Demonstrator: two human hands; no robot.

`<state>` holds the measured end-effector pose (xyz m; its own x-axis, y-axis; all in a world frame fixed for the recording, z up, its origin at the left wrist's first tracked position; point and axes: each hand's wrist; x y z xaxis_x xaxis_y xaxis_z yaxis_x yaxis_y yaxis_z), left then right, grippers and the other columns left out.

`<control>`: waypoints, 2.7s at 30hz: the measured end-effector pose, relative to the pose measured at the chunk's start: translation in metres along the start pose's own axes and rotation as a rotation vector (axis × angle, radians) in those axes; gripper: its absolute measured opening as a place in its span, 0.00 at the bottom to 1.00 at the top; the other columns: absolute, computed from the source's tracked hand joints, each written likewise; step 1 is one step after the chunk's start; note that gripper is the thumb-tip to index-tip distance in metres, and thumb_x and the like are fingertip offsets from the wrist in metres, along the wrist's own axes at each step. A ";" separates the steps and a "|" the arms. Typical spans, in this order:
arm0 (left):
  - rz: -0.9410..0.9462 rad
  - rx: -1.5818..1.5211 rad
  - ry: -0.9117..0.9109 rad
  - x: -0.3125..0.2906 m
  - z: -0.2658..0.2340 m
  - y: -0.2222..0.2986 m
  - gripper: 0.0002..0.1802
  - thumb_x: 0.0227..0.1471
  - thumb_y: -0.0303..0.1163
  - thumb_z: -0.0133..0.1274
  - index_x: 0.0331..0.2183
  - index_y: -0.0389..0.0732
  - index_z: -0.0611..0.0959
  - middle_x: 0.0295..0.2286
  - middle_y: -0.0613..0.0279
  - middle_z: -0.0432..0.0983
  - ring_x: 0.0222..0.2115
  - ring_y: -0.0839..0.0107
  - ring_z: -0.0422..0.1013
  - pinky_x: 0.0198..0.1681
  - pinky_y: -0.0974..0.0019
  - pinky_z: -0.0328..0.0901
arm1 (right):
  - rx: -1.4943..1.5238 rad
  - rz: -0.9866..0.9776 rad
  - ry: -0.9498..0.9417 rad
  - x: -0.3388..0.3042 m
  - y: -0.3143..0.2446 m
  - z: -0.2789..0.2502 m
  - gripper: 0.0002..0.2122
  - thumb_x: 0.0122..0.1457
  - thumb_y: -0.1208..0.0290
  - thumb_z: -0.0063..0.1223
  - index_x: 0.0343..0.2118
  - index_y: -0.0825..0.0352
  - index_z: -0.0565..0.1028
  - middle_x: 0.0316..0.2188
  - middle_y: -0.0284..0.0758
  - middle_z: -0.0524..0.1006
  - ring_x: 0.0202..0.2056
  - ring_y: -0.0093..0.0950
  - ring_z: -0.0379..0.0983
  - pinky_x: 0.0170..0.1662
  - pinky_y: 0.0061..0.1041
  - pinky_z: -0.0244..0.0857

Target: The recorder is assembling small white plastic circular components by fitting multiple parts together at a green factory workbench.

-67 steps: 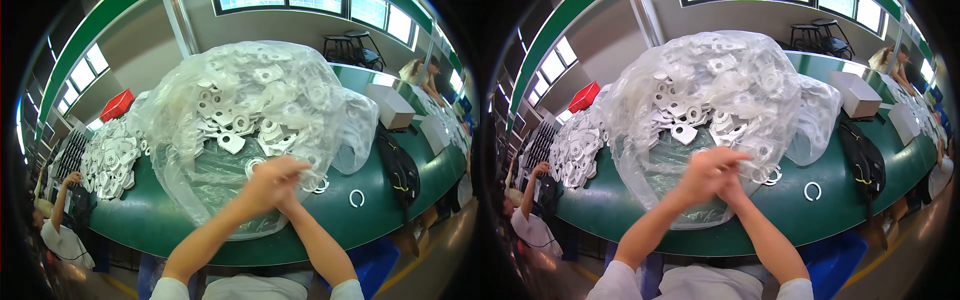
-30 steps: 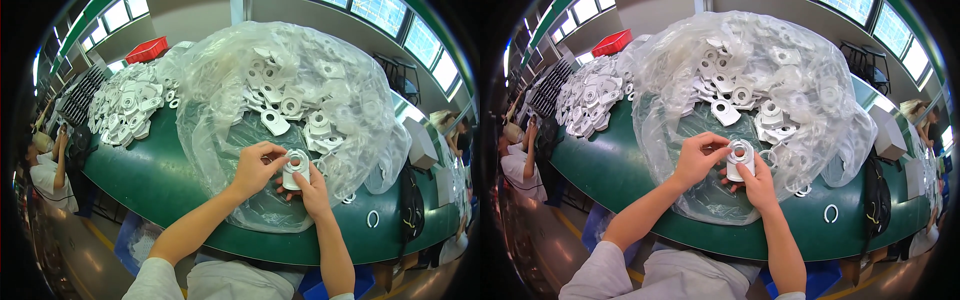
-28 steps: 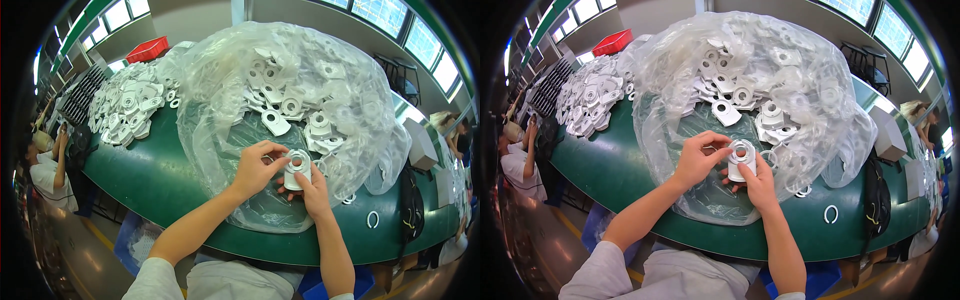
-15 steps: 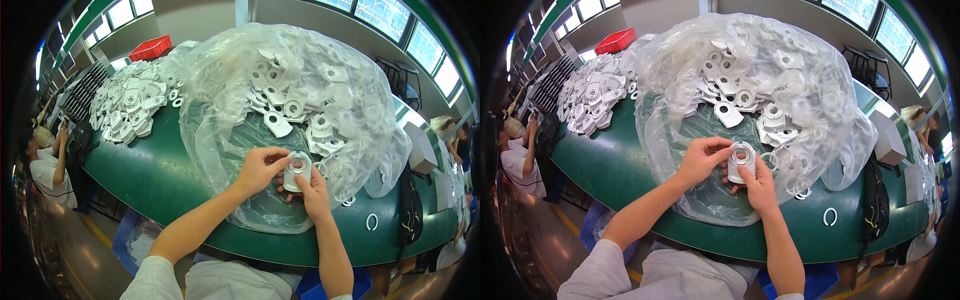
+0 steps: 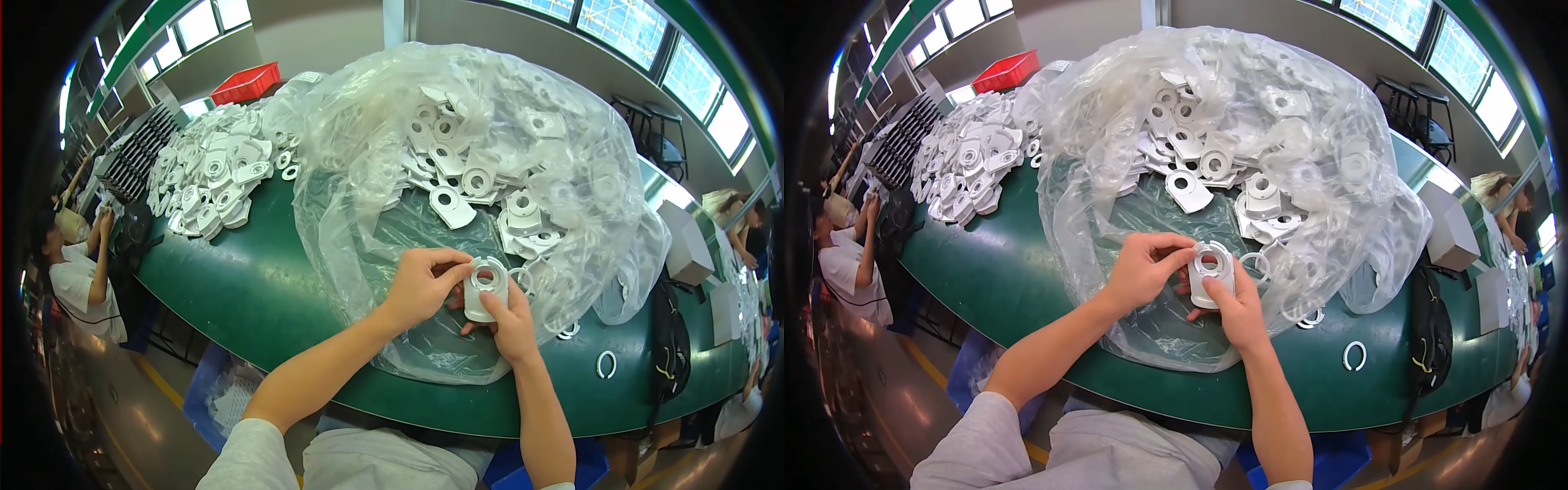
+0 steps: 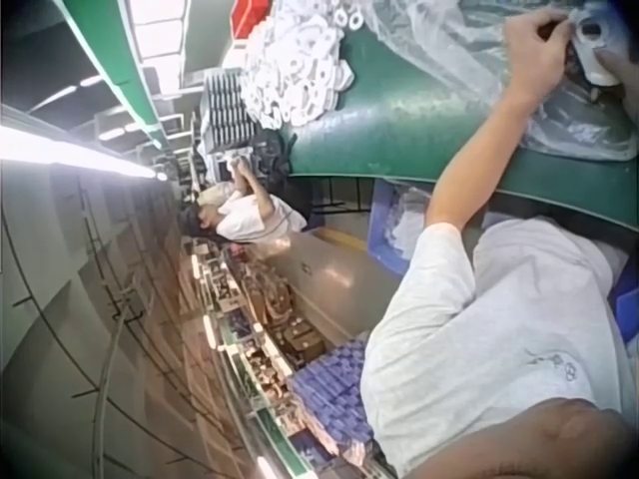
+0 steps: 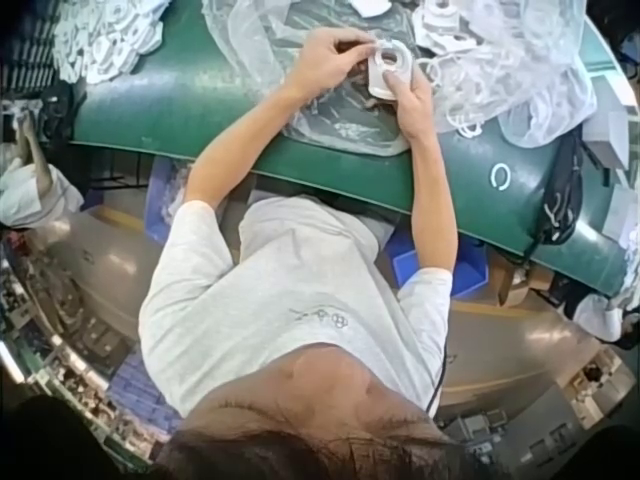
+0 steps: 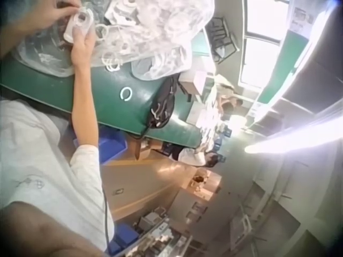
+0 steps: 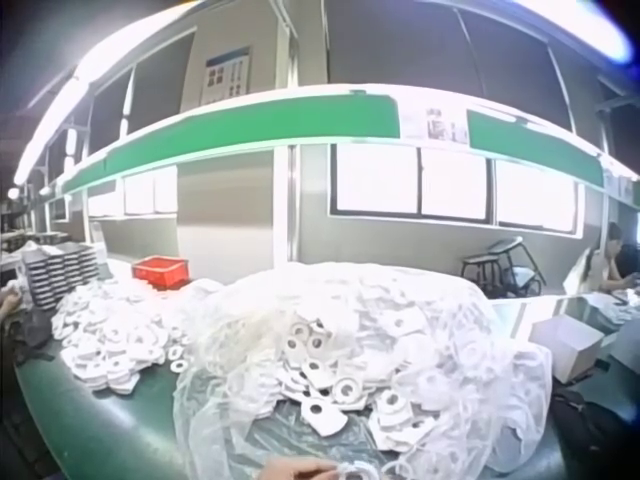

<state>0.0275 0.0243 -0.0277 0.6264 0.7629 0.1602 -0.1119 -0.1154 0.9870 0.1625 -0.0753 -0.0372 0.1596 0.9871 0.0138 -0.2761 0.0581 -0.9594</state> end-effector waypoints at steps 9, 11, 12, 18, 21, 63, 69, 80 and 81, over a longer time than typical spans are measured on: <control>0.106 0.090 -0.031 0.002 0.003 0.007 0.10 0.49 0.23 0.54 0.36 0.33 0.81 0.29 0.62 0.76 0.27 0.79 0.70 0.31 0.75 0.66 | -0.088 -0.087 0.104 0.002 0.006 -0.006 0.19 0.65 0.58 0.34 0.41 0.72 0.70 0.29 0.39 0.76 0.25 0.26 0.75 0.18 0.18 0.66; 0.253 0.197 -0.015 0.002 0.001 0.011 0.11 0.48 0.23 0.55 0.37 0.35 0.81 0.30 0.62 0.75 0.29 0.78 0.70 0.33 0.74 0.66 | -0.155 -0.113 0.128 0.001 0.007 -0.004 0.19 0.66 0.58 0.35 0.40 0.72 0.70 0.28 0.38 0.76 0.24 0.25 0.75 0.18 0.17 0.65; 0.239 0.196 -0.045 0.002 -0.002 0.012 0.12 0.48 0.23 0.55 0.38 0.36 0.81 0.31 0.63 0.74 0.30 0.78 0.70 0.34 0.74 0.65 | -0.198 -0.143 0.124 0.001 0.006 -0.003 0.18 0.66 0.59 0.35 0.40 0.71 0.71 0.28 0.37 0.76 0.24 0.23 0.74 0.18 0.17 0.64; 0.207 0.104 -0.096 0.004 -0.003 0.004 0.11 0.48 0.22 0.55 0.37 0.37 0.82 0.31 0.63 0.74 0.30 0.78 0.69 0.33 0.76 0.64 | -0.320 -0.151 0.081 -0.001 0.004 -0.001 0.17 0.65 0.60 0.37 0.40 0.71 0.71 0.27 0.35 0.76 0.23 0.20 0.71 0.21 0.15 0.62; 0.158 0.043 -0.119 0.003 -0.005 0.007 0.09 0.47 0.21 0.55 0.34 0.36 0.83 0.30 0.64 0.74 0.30 0.79 0.69 0.32 0.77 0.64 | -0.353 -0.154 0.061 -0.001 0.008 -0.002 0.16 0.65 0.61 0.37 0.40 0.70 0.71 0.27 0.35 0.76 0.23 0.19 0.70 0.22 0.14 0.61; 1.071 0.585 -0.002 -0.012 0.004 0.036 0.18 0.30 0.17 0.62 0.31 0.38 0.81 0.30 0.59 0.77 0.32 0.61 0.75 0.31 0.66 0.72 | -1.158 -1.075 0.330 -0.012 -0.028 0.005 0.11 0.43 0.71 0.52 0.31 0.67 0.78 0.30 0.37 0.75 0.28 0.35 0.72 0.31 0.29 0.67; 1.081 0.576 -0.013 -0.014 0.006 0.040 0.17 0.31 0.17 0.62 0.30 0.38 0.82 0.28 0.60 0.77 0.31 0.60 0.76 0.31 0.66 0.72 | -1.163 -1.131 0.321 -0.012 -0.028 0.002 0.11 0.46 0.68 0.52 0.30 0.67 0.78 0.28 0.36 0.75 0.27 0.34 0.72 0.29 0.29 0.67; 0.143 0.293 -0.146 -0.002 -0.006 0.029 0.06 0.46 0.25 0.58 0.30 0.33 0.82 0.25 0.60 0.77 0.26 0.78 0.72 0.30 0.76 0.65 | -0.436 -0.192 0.042 -0.014 -0.015 0.001 0.18 0.64 0.62 0.33 0.36 0.72 0.73 0.27 0.37 0.76 0.29 0.26 0.74 0.30 0.25 0.66; 0.139 0.295 -0.134 -0.002 -0.006 0.023 0.06 0.46 0.25 0.58 0.30 0.33 0.82 0.25 0.60 0.77 0.26 0.78 0.72 0.30 0.76 0.65 | -0.434 -0.189 0.030 -0.013 -0.011 0.004 0.18 0.64 0.62 0.33 0.36 0.72 0.73 0.27 0.37 0.76 0.29 0.26 0.74 0.30 0.25 0.66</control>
<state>0.0188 0.0235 -0.0052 0.7188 0.6388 0.2745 0.0118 -0.4060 0.9138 0.1600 -0.0882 -0.0263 0.1977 0.9601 0.1979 0.1815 0.1625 -0.9699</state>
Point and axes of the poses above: each hand's wrist, its own x-axis towards the middle knuckle, its own z-axis out of the palm, y = z × x
